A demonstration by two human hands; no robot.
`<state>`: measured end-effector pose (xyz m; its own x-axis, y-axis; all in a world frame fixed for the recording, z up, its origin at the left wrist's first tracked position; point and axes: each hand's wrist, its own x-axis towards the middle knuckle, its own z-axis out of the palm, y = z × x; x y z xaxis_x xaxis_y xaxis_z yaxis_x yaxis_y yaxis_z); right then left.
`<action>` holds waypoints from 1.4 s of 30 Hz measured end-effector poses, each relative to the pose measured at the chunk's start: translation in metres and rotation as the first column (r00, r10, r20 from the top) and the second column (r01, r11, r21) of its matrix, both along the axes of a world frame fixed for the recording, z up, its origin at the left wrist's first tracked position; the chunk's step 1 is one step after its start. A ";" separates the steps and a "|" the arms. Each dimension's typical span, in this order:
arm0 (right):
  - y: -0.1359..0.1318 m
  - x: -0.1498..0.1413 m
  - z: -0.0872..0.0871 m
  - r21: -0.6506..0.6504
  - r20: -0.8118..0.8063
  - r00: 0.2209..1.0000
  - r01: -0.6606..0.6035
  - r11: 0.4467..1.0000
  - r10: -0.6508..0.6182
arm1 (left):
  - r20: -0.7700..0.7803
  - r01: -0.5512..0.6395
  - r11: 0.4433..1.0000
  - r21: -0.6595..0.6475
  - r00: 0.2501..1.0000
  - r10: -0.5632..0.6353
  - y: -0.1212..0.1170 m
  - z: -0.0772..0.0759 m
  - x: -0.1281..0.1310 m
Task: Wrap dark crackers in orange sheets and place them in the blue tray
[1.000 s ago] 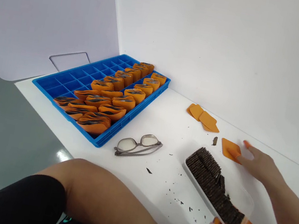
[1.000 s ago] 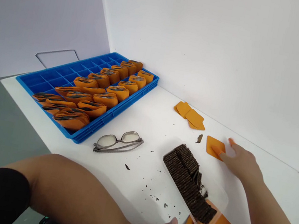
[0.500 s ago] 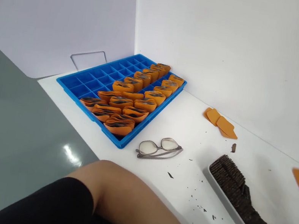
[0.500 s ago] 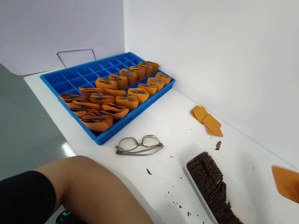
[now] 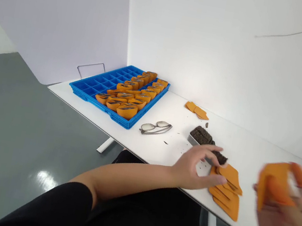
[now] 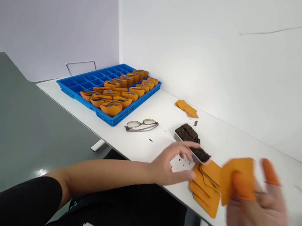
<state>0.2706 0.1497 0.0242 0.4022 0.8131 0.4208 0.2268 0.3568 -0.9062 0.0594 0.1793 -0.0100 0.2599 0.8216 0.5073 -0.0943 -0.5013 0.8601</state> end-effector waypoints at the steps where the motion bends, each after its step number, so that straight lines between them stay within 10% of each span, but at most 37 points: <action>1: -0.010 -0.018 -0.004 -0.008 -0.133 0.990 -0.046 0.999 0.044 | 0.010 -0.024 1.000 0.007 1.000 0.023 -0.014 0.006 -0.006; 8: -0.094 -0.104 0.006 0.150 -0.212 0.939 -0.242 0.959 0.270 | 0.089 -0.261 0.960 0.101 0.963 0.253 -0.124 0.044 -0.042; 13: -0.134 -0.109 0.040 0.289 -0.094 0.925 -0.329 0.899 0.368 | 0.148 -0.384 0.872 0.303 0.923 0.355 -0.152 0.071 -0.061; 15: -0.138 -0.108 0.046 0.331 -0.045 0.913 -0.368 0.869 0.404 | 0.170 -0.454 0.765 0.456 0.889 0.426 -0.153 0.078 -0.071; 20: -0.137 -0.118 0.033 0.375 0.062 0.868 -0.477 0.795 0.492 | 0.333 -0.586 0.239 0.774 0.699 0.632 -0.163 0.082 -0.092; 22: -0.140 -0.124 0.026 0.382 0.082 0.860 -0.494 0.781 0.503 | 0.348 -0.582 0.263 0.769 0.727 0.593 -0.173 0.080 -0.096; 28: -0.152 -0.137 0.024 0.448 0.049 0.895 -0.416 0.791 0.443 | 0.064 -0.465 0.729 0.501 0.861 0.505 -0.195 0.070 -0.098; 31: -0.152 -0.139 0.029 0.496 0.030 0.914 -0.366 0.787 0.405 | -0.003 -0.408 0.847 0.342 0.900 0.435 -0.195 0.065 -0.097; 42: -0.150 -0.135 0.024 0.321 0.273 0.844 -0.533 0.783 0.462 | 0.004 -0.398 0.601 0.693 0.836 0.549 -0.186 0.070 -0.109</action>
<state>0.1353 -0.0002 0.0484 -0.1214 0.6474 0.7524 0.0612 0.7615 -0.6453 -0.0496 -0.0071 0.0604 0.0824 0.3417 0.9362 0.4457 -0.8528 0.2721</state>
